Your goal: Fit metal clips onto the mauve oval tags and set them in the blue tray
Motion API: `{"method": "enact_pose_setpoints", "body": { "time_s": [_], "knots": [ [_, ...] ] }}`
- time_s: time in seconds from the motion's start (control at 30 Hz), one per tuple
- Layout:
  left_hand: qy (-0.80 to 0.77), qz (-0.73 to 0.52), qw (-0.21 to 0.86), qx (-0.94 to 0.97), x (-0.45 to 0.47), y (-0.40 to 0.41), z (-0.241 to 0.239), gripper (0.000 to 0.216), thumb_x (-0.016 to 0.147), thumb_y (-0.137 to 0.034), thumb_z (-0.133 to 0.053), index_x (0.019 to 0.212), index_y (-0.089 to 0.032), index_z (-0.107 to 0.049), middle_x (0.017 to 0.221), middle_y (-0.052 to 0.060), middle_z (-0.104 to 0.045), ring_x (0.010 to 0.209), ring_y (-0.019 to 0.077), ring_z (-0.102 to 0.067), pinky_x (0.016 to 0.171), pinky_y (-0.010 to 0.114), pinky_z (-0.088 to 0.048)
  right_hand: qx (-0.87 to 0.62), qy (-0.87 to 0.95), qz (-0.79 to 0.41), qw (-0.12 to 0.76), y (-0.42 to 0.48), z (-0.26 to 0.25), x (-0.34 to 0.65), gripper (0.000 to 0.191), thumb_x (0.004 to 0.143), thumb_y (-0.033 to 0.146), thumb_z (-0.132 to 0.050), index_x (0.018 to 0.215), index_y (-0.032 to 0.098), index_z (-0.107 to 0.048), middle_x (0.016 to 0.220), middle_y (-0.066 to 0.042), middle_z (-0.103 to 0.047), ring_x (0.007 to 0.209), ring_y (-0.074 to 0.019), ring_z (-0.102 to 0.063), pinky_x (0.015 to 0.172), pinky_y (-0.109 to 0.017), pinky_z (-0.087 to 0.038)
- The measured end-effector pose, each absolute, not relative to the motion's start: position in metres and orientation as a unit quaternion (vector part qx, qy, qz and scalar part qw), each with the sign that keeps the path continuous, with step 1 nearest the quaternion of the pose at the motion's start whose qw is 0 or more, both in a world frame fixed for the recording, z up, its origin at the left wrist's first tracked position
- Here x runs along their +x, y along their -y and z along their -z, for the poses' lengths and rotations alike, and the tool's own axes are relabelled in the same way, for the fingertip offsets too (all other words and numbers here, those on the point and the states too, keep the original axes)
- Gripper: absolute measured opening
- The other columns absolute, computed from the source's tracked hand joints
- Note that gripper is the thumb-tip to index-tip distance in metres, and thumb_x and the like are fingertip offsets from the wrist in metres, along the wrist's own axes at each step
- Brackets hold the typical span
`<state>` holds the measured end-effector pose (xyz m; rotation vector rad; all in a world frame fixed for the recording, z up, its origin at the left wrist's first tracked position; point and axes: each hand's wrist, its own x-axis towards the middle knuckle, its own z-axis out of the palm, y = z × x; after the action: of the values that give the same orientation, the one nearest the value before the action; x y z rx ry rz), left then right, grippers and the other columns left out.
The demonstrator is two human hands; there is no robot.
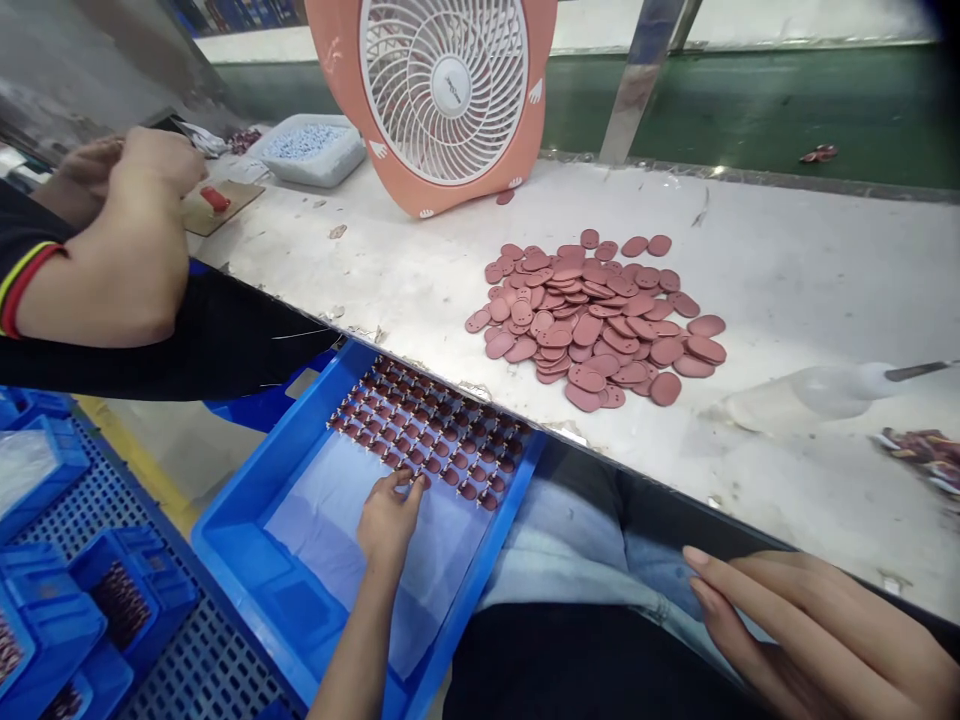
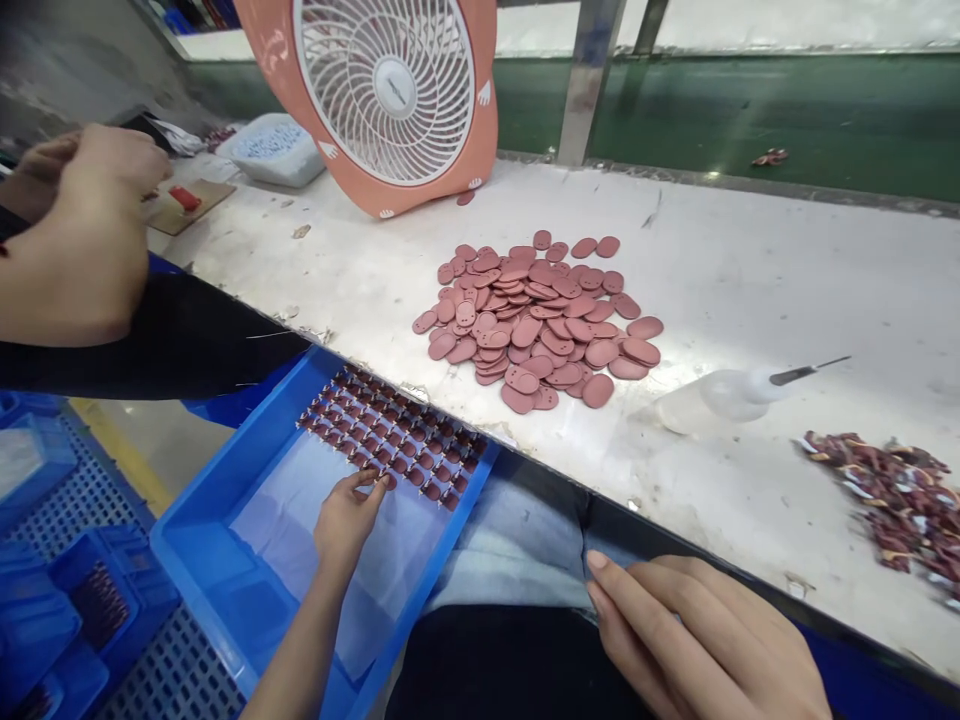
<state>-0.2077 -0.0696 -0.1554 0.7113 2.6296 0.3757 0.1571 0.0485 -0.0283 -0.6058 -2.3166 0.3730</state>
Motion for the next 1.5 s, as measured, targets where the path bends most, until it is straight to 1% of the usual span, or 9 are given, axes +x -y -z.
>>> {"method": "enact_pose_setpoints", "body": {
  "time_s": [0.2, 0.37, 0.47, 0.6, 0.77, 0.9, 1.1, 1.33, 1.5],
  "knots": [
    [-0.89, -0.292, 0.014, 0.35, -0.181, 0.053, 0.126, 0.032, 0.092, -0.041, -0.06, 0.113, -0.018, -0.068, 0.107, 0.012, -0.071, 0.091, 0.0261, -0.067, 0.083, 0.043, -0.054, -0.45, 0.78, -0.067, 0.43, -0.069, 0.021, 0.165, 0.031, 0.086, 0.016, -0.073, 0.116, 0.025, -0.069, 0.088, -0.004, -0.068, 0.074, -0.0205, -0.063, 0.073, -0.037, -0.05],
    [-0.727, -0.408, -0.128, 0.537, -0.13, -0.001, 0.075, 0.032, 0.081, -0.035, -0.075, 0.111, -0.024, -0.071, 0.113, 0.012, -0.071, 0.106, 0.0303, -0.063, 0.101, 0.047, -0.042, -0.564, 0.706, -0.122, 0.411, -0.101, 0.023, 0.148, 0.071, 0.085, 0.051, -0.072, 0.143, 0.019, -0.046, 0.121, -0.015, -0.058, 0.104, -0.0331, -0.062, 0.083, -0.05, -0.055],
    [-0.624, -0.357, -0.137, 0.682, -0.105, -0.035, 0.052, 0.051, 0.082, -0.041, -0.075, 0.128, -0.019, -0.066, 0.124, 0.017, -0.069, 0.114, 0.0337, -0.059, 0.102, 0.047, -0.038, -0.58, 0.707, -0.135, 0.381, -0.12, 0.026, 0.137, 0.072, 0.083, 0.056, -0.071, 0.138, 0.014, -0.051, 0.12, -0.019, -0.059, 0.111, -0.0384, -0.057, 0.092, -0.059, -0.049],
    [-0.598, -0.347, -0.034, 0.722, -0.097, -0.046, 0.053, 0.063, 0.075, -0.053, -0.08, 0.131, -0.026, -0.068, 0.128, 0.013, -0.072, 0.116, 0.035, -0.06, 0.104, 0.046, -0.032, -0.582, 0.688, -0.168, 0.4, -0.129, 0.028, 0.136, 0.045, 0.088, 0.046, -0.066, 0.119, 0.015, -0.059, 0.107, -0.015, -0.063, 0.103, -0.0356, -0.058, 0.092, -0.059, -0.045],
    [-0.585, -0.453, 0.113, 0.663, -0.094, -0.029, 0.063, 0.035, 0.077, -0.025, -0.082, 0.104, -0.047, -0.078, 0.095, -0.002, -0.083, 0.092, 0.0242, -0.07, 0.092, 0.039, -0.038, -0.532, 0.64, -0.266, 0.486, -0.111, 0.027, 0.143, 0.036, 0.089, 0.042, -0.065, 0.118, 0.022, -0.055, 0.107, -0.009, -0.061, 0.101, -0.0286, -0.061, 0.091, -0.048, -0.049],
    [-0.599, -0.516, 0.185, 0.584, -0.066, -0.021, 0.044, 0.014, 0.088, -0.027, -0.071, 0.092, -0.035, -0.082, 0.087, 0.003, -0.081, 0.084, 0.0221, -0.071, 0.084, 0.037, -0.047, -0.453, 0.595, -0.399, 0.53, -0.086, 0.021, 0.141, 0.031, 0.095, 0.042, -0.05, 0.12, 0.023, -0.046, 0.097, -0.006, -0.06, 0.075, -0.0196, -0.063, 0.06, -0.031, -0.054],
    [-0.529, -0.581, 0.594, 0.172, -0.024, -0.012, 0.004, 0.023, 0.076, -0.042, -0.081, 0.08, -0.02, -0.08, 0.066, 0.002, -0.068, 0.058, 0.011, -0.055, 0.055, 0.021, -0.046, -0.404, 0.577, -0.566, 0.429, -0.056, 0.005, 0.128, 0.026, 0.085, 0.034, -0.072, 0.098, 0.02, -0.055, 0.079, 0.0, -0.061, 0.064, -0.0133, -0.058, 0.055, -0.022, -0.05],
    [-0.418, -0.554, 0.664, 0.278, -0.023, -0.008, 0.011, 0.026, 0.073, -0.045, -0.084, 0.089, -0.025, -0.081, 0.075, 0.001, -0.061, 0.063, 0.0102, -0.052, 0.058, 0.022, -0.045, -0.332, 0.535, -0.685, 0.366, -0.05, 0.0, 0.127, 0.038, 0.086, 0.047, -0.069, 0.102, 0.022, -0.045, 0.074, 0.001, -0.063, 0.064, -0.0154, -0.064, 0.059, -0.027, -0.054],
    [-0.347, -0.547, 0.713, 0.268, -0.018, -0.01, 0.017, 0.031, 0.069, -0.05, -0.085, 0.085, -0.024, -0.079, 0.077, -0.002, -0.056, 0.064, 0.0083, -0.053, 0.06, 0.021, -0.045, -0.347, 0.547, -0.682, 0.341, -0.048, 0.001, 0.139, 0.051, 0.085, 0.061, -0.064, 0.112, 0.022, -0.045, 0.074, 0.003, -0.056, 0.054, -0.0118, -0.055, 0.042, -0.019, -0.042]
  ]
}}
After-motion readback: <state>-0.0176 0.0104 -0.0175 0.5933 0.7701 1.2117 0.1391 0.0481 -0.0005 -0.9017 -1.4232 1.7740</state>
